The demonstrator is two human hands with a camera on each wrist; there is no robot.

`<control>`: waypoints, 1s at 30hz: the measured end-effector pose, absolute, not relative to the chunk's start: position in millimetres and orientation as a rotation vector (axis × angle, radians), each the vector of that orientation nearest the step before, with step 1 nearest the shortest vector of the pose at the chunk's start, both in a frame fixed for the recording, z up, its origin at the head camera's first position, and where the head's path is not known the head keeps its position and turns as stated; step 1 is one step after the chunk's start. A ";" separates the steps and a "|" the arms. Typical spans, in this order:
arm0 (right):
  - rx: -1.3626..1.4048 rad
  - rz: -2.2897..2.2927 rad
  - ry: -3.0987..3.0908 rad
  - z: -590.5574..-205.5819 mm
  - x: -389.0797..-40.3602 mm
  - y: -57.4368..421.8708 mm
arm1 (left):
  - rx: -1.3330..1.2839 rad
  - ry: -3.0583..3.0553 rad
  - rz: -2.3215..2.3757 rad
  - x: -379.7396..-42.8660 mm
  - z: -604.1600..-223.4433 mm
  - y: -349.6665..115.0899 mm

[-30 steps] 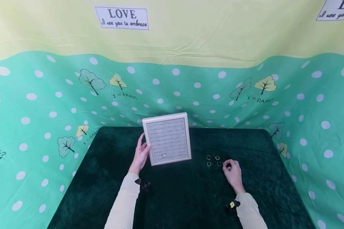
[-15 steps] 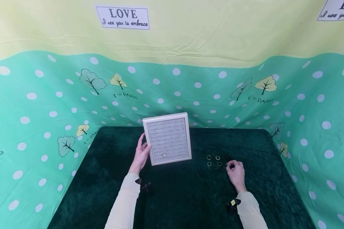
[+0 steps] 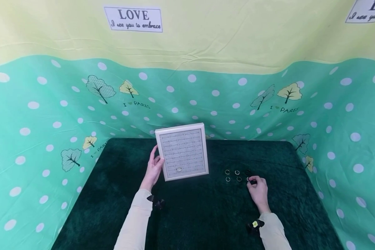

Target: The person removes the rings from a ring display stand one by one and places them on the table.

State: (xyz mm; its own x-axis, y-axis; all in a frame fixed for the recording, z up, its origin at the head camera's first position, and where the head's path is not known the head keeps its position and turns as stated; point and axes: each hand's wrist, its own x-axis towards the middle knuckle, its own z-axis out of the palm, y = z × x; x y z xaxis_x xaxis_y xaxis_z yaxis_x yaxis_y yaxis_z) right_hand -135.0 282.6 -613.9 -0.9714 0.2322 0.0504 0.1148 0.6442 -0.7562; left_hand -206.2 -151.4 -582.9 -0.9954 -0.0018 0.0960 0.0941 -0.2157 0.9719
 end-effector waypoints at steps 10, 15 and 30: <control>-0.350 1.395 -2.712 -606.3 -124.0 262.1 | -0.136 -1.908 -2.443 -199.8 -566.5 -151.0; -0.314 1.419 -2.703 -608.6 -122.5 248.2 | -0.136 -1.944 -2.434 -194.8 -557.0 -150.0; -0.126 1.482 -2.510 -614.2 -123.9 193.3 | -0.134 -1.950 -2.431 -193.6 -555.8 -149.7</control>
